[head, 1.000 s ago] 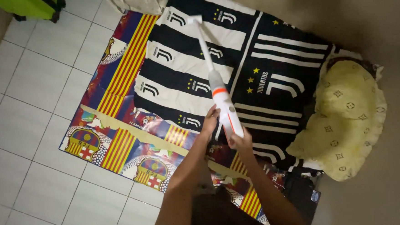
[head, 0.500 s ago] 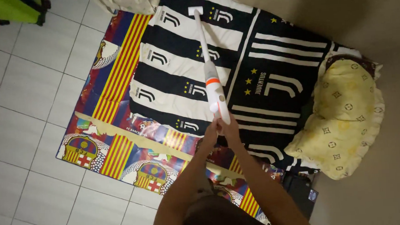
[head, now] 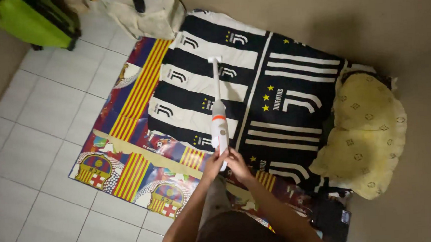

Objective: The person assembles a handheld vacuum cleaner by attaching its extension tube and vacuum head, then vacuums the bed cover.

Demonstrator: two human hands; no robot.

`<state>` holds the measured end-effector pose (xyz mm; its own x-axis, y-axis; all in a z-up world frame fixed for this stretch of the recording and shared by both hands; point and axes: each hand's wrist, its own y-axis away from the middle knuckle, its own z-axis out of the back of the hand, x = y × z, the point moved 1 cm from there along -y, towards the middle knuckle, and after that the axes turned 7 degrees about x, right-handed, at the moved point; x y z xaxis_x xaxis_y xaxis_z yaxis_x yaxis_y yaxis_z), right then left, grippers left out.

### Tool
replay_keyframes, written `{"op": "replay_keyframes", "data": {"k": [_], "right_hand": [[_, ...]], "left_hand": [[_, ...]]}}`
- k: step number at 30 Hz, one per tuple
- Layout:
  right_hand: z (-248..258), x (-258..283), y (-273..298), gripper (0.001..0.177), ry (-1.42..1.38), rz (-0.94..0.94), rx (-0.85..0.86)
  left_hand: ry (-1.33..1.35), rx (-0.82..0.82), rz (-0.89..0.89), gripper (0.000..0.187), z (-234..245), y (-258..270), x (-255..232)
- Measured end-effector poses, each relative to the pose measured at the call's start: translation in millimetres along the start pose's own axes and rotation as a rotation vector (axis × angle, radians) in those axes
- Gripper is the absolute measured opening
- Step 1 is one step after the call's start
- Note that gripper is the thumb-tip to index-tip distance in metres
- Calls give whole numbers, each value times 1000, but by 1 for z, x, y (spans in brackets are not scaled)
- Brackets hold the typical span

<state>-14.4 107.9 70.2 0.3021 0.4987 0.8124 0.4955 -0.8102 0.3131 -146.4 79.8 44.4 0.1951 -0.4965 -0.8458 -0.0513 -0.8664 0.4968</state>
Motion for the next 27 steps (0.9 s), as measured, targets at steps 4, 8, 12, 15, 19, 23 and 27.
{"op": "replay_keyframes", "data": {"k": [4, 8, 12, 15, 19, 23, 27], "right_hand": [[-26, -11, 37, 42, -77, -178, 29], [-59, -2, 71, 43, -55, -226, 161], [-70, -5, 89, 30, 98, -506, 254], [-72, -25, 88, 29, 175, -568, 273], [-82, -45, 80, 28, 243, -629, 276], [-88, -90, 56, 26, 280, -594, 287], [-119, -113, 40, 28, 515, -376, 216]], "left_hand": [[-70, 1, -63, 53, 17, 55, -4], [-122, -81, 28, 50, 35, 118, -2], [-324, -177, 57, 54, 57, 171, -10], [-391, -280, 95, 57, 71, 204, -20], [-392, -404, 65, 58, 93, 236, -25], [-427, -464, 43, 61, 111, 268, -44], [-404, -560, 30, 54, 132, 288, -58]]}}
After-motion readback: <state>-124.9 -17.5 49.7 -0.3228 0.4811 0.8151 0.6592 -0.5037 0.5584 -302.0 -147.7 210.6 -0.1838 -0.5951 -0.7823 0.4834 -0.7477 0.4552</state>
